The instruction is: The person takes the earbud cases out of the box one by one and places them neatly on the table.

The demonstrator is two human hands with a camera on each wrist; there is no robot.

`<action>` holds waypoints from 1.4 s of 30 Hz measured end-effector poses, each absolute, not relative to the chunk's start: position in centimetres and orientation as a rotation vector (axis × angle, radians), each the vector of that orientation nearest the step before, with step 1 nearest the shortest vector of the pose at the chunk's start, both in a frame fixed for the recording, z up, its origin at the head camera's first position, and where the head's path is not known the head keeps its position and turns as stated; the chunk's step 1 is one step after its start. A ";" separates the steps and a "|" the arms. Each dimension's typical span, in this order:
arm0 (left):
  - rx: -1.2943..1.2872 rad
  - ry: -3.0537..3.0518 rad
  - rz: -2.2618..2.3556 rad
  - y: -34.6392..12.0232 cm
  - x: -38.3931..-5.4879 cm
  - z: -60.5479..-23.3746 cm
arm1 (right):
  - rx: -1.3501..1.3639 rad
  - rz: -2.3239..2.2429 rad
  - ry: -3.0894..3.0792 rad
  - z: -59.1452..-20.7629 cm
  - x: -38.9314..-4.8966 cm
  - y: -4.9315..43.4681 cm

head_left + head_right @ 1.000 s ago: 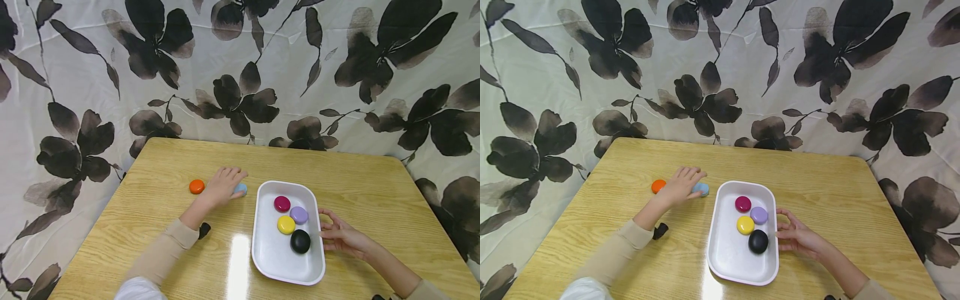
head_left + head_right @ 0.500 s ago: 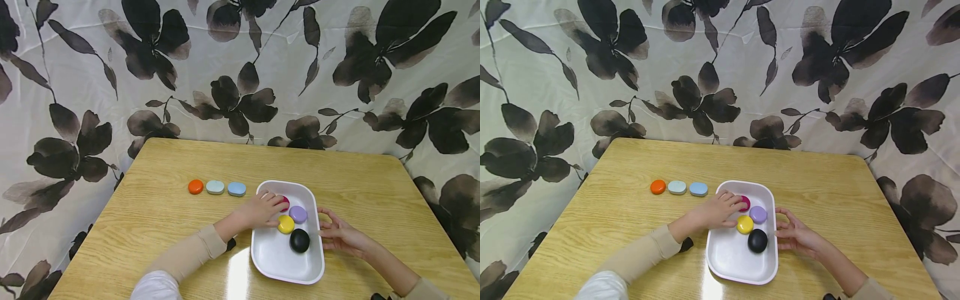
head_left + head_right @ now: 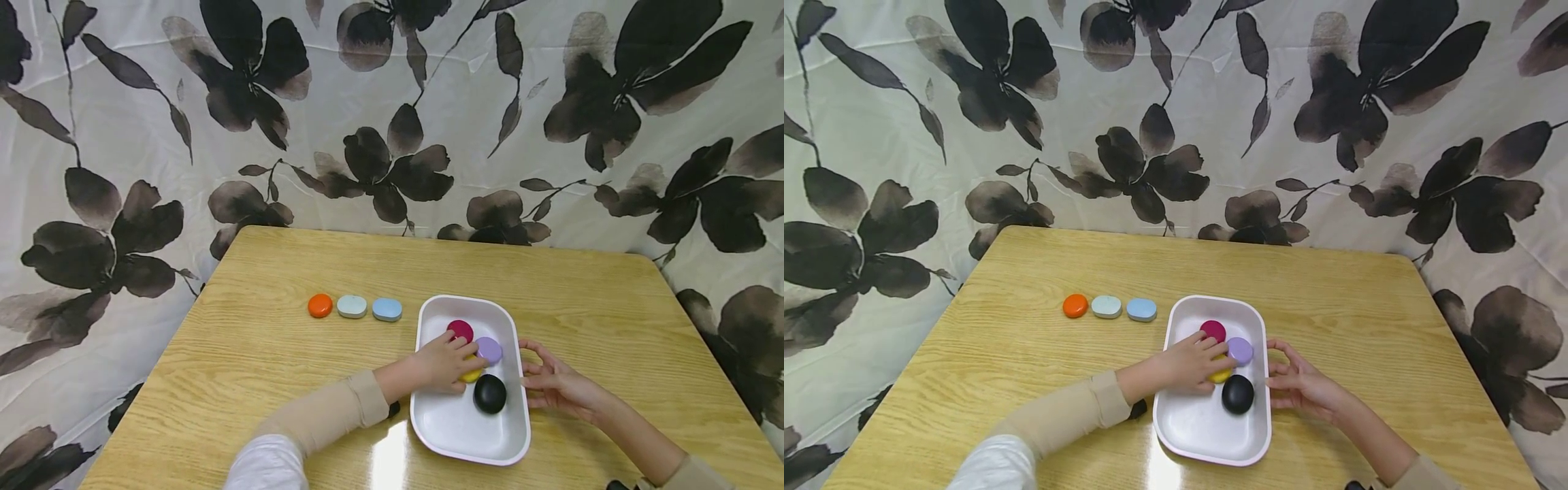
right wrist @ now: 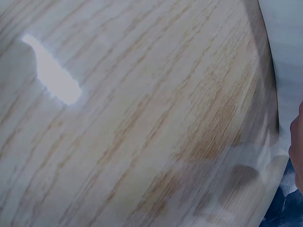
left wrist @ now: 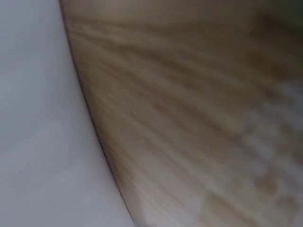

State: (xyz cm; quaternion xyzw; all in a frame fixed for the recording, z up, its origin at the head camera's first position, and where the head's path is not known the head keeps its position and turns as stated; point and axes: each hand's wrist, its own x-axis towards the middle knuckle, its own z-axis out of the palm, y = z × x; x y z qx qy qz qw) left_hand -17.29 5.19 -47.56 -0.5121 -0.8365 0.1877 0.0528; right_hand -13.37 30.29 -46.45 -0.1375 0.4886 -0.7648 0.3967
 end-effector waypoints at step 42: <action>-1.215 -2.724 0.340 -1.9 -18.2 -42.5 | -0.411 -1.970 1.171 -47.2 -13.0 30.4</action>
